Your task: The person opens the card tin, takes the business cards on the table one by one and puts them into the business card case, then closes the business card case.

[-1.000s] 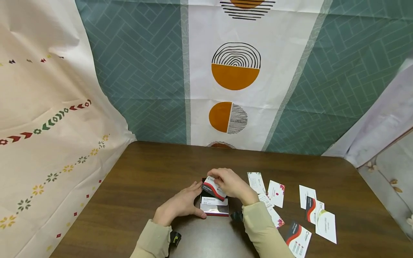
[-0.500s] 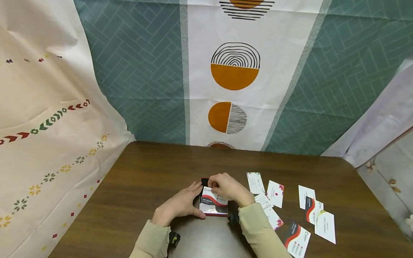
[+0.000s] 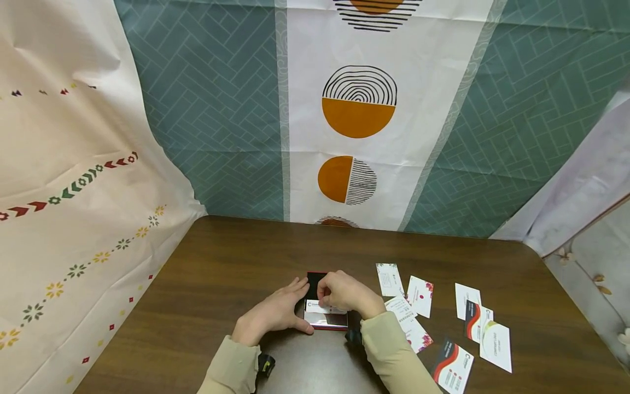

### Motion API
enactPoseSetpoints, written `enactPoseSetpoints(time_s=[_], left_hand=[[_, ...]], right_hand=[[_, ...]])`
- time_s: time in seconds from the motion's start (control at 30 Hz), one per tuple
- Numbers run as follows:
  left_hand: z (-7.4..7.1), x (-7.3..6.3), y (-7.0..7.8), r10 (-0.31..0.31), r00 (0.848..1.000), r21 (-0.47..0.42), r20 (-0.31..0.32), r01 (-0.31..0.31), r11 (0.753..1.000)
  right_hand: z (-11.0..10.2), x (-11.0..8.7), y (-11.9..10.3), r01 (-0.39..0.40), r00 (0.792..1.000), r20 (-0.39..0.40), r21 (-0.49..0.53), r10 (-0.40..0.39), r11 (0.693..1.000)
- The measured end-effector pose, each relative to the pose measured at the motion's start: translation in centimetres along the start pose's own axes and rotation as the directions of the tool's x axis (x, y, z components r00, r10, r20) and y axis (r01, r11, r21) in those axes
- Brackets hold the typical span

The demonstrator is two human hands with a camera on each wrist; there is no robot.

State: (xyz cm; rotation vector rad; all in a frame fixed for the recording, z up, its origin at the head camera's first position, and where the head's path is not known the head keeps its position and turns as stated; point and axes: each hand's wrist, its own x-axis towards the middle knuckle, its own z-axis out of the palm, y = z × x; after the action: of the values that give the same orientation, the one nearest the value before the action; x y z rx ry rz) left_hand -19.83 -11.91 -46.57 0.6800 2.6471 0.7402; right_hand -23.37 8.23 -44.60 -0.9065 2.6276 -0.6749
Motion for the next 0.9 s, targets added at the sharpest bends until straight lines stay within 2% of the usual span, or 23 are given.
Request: enactPoseSetpoints(time_s=[0.27,0.43,0.6,0.77,0.9], left_hand=[[0.0,0.1,0.2,-0.005,1.0,-0.013,0.012,0.005,1.0],[-0.1,0.0,0.2,-0.005,1.0,-0.016,0.012,0.005,1.0],[-0.2,-0.1,0.3,0.0,1.0,-0.002,0.002,0.0,1.0],[-0.1,-0.2,0.3,0.007,1.0,0.0,0.001,-0.007,1.0],[-0.1,-0.2,0.4,0.011,1.0,0.002,-0.002,-0.011,1.0]], right_hand=[[-0.1,-0.3,-0.1,-0.035,0.999,-0.008,-0.01,0.035,0.999],[-0.4,-0.5,0.0,-0.026,1.0,-0.015,-0.004,0.026,1.0],[-1.4,-1.1,0.4,-0.029,0.998,-0.059,0.003,0.029,1.0],[-2.4,-2.3,1.7,-0.124,0.983,-0.128,0.045,0.129,0.991],[-3.2,-3.6,3.0,-0.244,0.95,-0.185,0.07,0.253,0.967]])
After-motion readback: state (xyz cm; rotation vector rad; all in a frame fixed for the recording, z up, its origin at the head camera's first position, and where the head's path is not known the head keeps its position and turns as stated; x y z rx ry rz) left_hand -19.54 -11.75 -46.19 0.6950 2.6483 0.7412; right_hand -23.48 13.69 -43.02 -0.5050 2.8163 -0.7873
